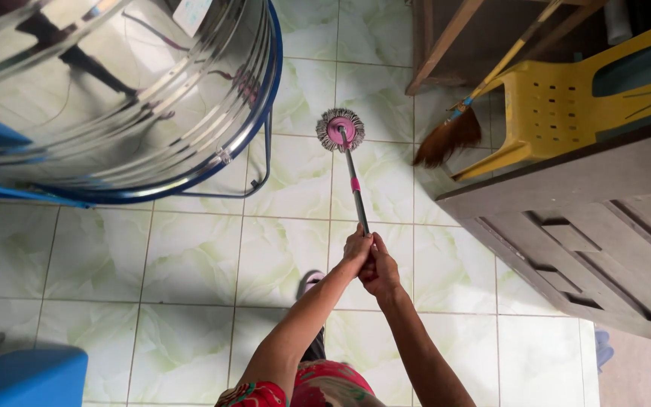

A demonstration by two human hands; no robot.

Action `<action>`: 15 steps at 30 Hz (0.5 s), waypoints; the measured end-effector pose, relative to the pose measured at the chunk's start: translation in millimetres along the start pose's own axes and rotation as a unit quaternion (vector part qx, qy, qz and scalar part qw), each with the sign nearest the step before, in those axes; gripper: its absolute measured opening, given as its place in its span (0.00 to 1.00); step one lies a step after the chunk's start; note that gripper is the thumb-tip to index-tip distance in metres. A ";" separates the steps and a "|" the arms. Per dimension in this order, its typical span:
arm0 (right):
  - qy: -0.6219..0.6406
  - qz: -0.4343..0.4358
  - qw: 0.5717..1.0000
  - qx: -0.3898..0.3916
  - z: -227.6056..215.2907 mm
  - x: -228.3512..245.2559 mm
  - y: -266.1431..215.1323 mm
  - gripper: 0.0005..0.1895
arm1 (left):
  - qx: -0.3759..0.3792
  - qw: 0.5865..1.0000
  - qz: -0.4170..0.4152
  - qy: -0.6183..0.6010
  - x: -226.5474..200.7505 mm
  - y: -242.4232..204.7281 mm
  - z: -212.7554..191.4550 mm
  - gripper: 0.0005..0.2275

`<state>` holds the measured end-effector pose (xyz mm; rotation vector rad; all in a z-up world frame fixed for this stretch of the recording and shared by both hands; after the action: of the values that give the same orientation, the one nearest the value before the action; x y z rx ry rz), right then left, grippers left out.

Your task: Mopping the tiled floor around water storage tanks and filtration equipment.

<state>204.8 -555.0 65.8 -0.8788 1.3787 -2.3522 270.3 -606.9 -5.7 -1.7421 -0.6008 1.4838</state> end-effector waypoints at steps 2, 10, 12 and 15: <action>-0.015 0.008 1.000 0.011 -19.8 -17.3 -8.1 0.26 | 0.004 1.000 0.016 -0.009 27.7 -8.8 6.3 0.20; -0.132 0.046 0.989 0.041 -193.5 -121.4 -121.1 0.26 | -0.012 0.973 0.046 -0.226 256.1 -121.6 100.0 0.31; -0.141 0.060 0.987 0.045 -247.6 -141.0 -162.3 0.26 | -0.010 0.947 0.026 -0.320 307.8 -170.7 133.1 0.32; -0.199 0.077 0.975 0.059 -314.9 -154.5 -223.2 0.29 | -0.014 0.896 -0.113 -0.429 353.8 -267.8 176.2 0.32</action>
<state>142.3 -144.5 87.9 -1.0919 1.0896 -1.9825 207.4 -133.8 -18.7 -0.9050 -1.2194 2.0406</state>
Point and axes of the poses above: each hand's wrist, its own y-axis towards the middle knuckle, its own z-axis out of the palm, x = y × z, the point moved 4 cm from there along y, towards the middle knuckle, and after that the axes turned 1 degree about y, right-handed, at the moved point
